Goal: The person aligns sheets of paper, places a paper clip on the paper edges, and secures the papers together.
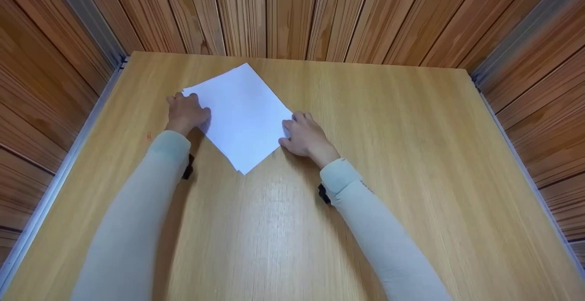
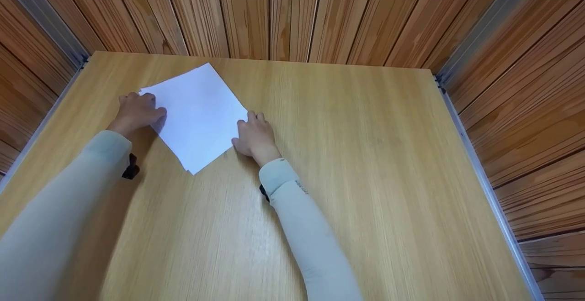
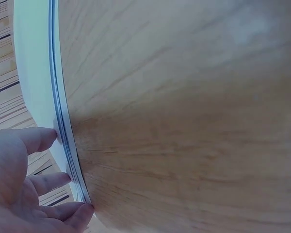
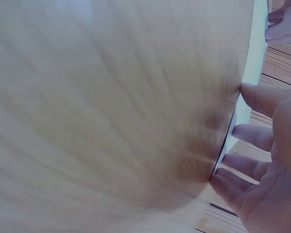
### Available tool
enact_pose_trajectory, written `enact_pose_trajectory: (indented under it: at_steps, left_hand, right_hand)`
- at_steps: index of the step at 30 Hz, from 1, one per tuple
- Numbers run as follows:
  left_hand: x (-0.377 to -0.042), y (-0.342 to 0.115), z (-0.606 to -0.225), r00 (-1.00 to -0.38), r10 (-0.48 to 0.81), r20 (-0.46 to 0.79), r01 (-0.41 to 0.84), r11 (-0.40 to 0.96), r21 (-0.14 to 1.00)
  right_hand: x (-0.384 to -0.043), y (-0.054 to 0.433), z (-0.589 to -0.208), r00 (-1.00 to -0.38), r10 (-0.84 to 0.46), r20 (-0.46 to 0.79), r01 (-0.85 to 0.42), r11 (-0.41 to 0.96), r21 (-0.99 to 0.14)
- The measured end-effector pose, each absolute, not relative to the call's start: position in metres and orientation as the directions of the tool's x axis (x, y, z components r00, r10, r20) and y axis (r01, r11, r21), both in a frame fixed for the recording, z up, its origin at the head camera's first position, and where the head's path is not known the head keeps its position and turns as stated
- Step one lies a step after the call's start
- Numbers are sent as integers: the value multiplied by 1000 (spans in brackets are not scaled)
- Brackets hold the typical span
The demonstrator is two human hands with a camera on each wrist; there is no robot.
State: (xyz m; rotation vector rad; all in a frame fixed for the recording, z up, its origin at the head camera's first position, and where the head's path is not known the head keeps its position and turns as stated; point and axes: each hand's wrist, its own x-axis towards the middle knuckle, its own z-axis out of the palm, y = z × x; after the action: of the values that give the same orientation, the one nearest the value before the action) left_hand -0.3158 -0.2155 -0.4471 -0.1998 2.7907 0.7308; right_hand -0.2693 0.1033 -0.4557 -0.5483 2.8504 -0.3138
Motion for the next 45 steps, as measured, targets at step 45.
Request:
enact_pose_trajectory:
  at_steps: [45]
  left_hand:
    - [-325, -185, -444, -955, 67, -289, -46, 929, 368]
  right_hand:
    - [-225, 106, -447, -940, -272, -207, -257, 961, -99]
